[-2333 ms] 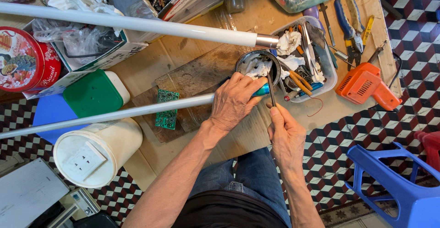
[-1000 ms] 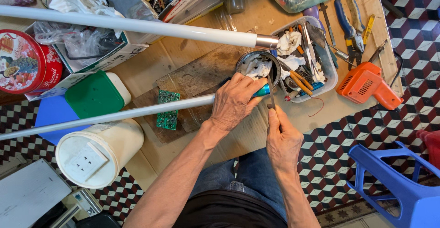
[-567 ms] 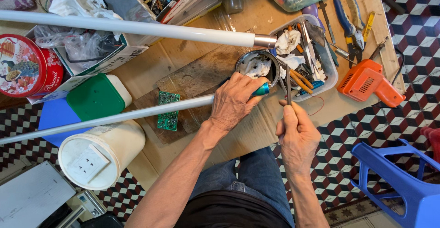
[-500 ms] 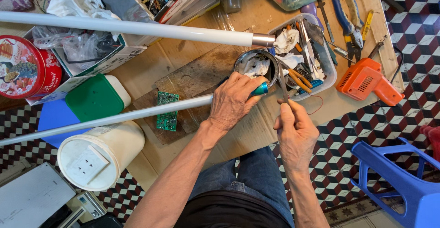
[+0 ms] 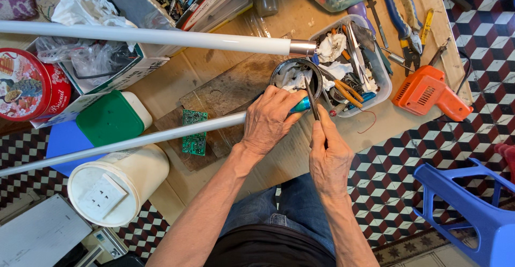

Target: The person works at a cluttered workbench on a long white tube lamp. They hold the tube steady while filing and pressing a teal end cap onto its end, adjust the cap by hand, carry the tube to a corner to test its fit near a fan, then return to the bench and use scissors and pliers on the lamp parts.

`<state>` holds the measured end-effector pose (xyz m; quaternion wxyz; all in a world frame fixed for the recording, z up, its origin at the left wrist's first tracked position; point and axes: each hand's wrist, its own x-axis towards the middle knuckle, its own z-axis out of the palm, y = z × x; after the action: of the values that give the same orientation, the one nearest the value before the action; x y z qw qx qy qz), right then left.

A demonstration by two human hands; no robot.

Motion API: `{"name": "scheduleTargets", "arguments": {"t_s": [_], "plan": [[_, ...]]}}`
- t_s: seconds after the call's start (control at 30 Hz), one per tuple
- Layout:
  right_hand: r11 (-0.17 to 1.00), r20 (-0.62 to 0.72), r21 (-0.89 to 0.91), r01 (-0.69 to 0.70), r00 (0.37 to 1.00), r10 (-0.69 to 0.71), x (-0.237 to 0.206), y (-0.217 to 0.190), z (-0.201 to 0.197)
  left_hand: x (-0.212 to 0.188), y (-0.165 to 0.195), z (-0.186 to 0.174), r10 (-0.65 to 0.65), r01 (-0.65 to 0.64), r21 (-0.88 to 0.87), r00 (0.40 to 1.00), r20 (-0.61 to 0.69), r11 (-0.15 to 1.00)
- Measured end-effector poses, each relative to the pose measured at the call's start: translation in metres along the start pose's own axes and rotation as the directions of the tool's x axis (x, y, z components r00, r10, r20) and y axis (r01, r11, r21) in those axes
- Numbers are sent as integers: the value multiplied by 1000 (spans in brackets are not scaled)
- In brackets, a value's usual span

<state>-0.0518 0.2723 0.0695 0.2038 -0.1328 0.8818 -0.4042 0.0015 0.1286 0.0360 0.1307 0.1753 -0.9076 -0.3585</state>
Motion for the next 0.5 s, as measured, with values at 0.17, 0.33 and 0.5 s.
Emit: {"name": "scheduleTargets", "arguments": {"t_s": [0.17, 0.33, 0.5], "plan": [[967, -43, -108, 229, 971, -235, -3, 1, -1, -1, -2, 2, 6, -6, -2, 1000, -8, 1000], [955, -31, -167, 245, 967, -254, -4, 4, -1, -1, -3, 4, -2, 2, 0, 1000, -5, 1000], [919, -56, -237, 315, 940, -337, -4, 8, 4, -1, -2, 4, 1, -1, -14, 1000, -5, 1000]]}}
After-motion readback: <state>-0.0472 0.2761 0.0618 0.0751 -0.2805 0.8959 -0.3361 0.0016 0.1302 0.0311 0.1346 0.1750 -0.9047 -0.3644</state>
